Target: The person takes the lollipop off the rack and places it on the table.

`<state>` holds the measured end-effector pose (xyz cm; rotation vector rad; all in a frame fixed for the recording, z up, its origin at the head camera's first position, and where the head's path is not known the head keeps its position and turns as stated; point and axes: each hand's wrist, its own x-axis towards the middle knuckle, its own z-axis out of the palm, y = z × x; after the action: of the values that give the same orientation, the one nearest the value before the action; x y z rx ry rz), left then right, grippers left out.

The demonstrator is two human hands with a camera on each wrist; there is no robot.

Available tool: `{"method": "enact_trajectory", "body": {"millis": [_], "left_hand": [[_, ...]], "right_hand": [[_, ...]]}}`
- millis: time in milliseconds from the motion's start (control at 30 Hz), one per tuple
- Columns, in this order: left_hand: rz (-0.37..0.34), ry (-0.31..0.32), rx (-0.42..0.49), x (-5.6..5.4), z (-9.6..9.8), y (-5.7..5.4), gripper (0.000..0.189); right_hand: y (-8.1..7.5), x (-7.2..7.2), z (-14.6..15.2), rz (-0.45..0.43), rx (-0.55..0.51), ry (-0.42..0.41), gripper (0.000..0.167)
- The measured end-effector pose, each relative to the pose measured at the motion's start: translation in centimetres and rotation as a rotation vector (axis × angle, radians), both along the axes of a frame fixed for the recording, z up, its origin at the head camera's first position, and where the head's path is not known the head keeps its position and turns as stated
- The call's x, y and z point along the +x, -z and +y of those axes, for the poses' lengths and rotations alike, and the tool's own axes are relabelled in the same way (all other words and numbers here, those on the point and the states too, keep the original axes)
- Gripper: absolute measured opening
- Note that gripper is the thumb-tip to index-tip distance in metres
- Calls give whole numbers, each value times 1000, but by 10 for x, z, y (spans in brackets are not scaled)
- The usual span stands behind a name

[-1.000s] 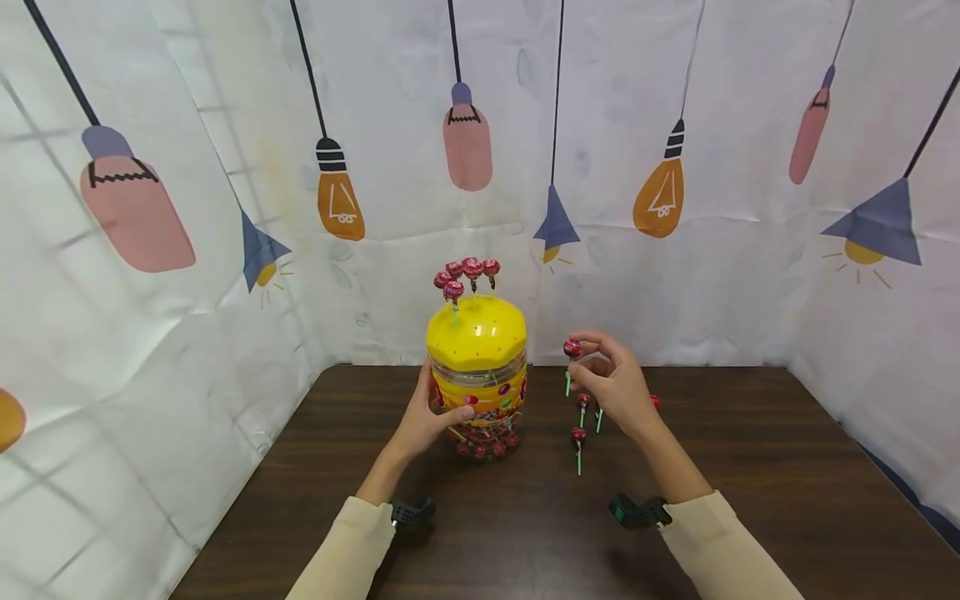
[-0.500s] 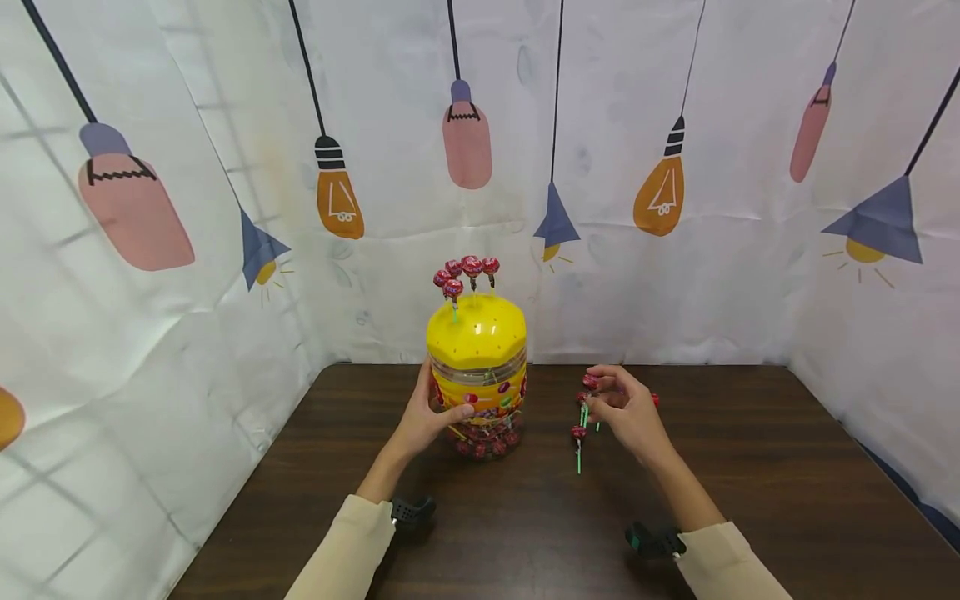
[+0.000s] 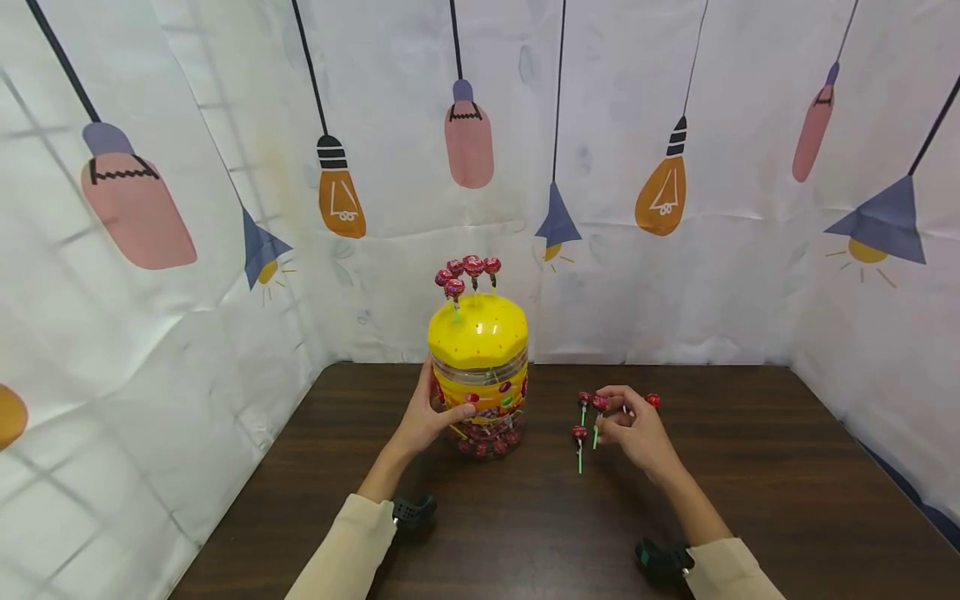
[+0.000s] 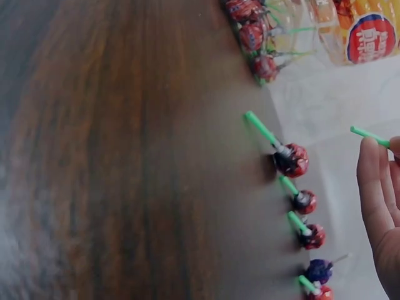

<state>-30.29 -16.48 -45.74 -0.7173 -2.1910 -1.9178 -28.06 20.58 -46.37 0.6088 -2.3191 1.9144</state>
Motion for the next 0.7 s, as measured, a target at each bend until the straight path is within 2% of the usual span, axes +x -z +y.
{"method": "enact_trajectory", "body": {"millis": [333,700], "left_hand": [[-6,-7,-1,2,1,-1,105],[-12,0,17,1,1,-2,108]], "right_hand": [[11,-4,9,-123,45,-37,48],[19,-9,14,-234,117,-75,47]]}}
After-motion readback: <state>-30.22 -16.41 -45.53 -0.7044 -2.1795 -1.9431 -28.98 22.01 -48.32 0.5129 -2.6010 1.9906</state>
